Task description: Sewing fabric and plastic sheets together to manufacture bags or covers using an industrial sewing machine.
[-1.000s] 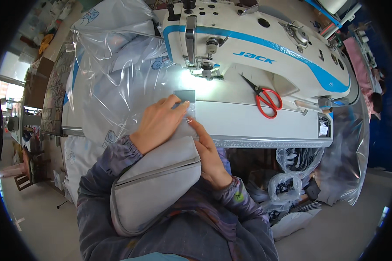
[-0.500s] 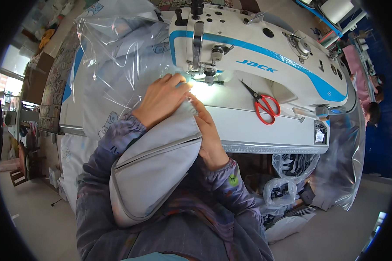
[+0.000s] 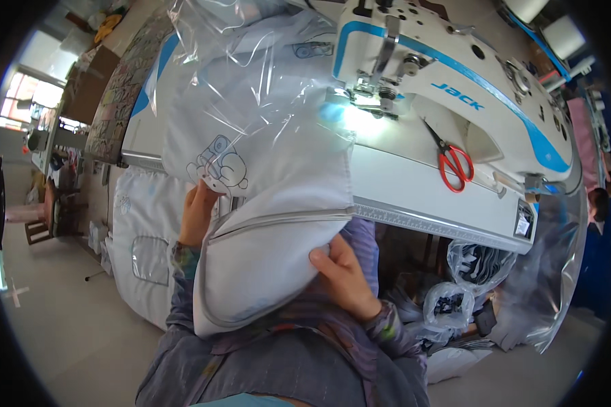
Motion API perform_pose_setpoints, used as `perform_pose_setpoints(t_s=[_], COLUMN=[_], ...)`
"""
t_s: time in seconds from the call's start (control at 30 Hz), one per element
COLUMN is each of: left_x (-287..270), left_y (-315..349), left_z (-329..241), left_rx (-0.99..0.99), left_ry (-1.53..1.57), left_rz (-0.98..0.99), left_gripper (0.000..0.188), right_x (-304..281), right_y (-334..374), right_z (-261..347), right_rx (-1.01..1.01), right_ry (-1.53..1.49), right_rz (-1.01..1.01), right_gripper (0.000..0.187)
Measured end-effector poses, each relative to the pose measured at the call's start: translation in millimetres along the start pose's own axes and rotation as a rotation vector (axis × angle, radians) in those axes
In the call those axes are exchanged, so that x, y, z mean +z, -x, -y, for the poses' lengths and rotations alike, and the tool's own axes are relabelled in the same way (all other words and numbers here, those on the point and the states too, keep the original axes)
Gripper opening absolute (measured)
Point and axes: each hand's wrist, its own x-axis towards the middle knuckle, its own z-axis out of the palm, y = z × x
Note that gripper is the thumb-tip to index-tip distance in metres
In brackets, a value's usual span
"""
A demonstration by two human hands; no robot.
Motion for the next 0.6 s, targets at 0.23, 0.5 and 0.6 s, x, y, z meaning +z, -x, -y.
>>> perform_pose_setpoints(t_s=[0.23,0.5,0.6], left_x=[9.2,71.4,98.6], left_y=[5.5,-81.2,-134.4], left_z=[-56.8,-187.6,-207.3], left_rx=[-0.067,0.881,1.190], left_ry=[-0.153,-0.996,-1.153], left_rz=[0.123,-0.243,-0.198], left_gripper=[0.036,0.037,0.036], right_x=[-36.2,-90.8,-103.4], right_y=[-0.3,34.0,36.5], right_z=[76.2,123.5,86.3], right_rx=[-0.264,-0.367,-0.403], right_ry=[0.598,1.600,1.791], right_rz=[-0.315,-0.439,-0.362], right_gripper=[0.038,0.039,0.043])
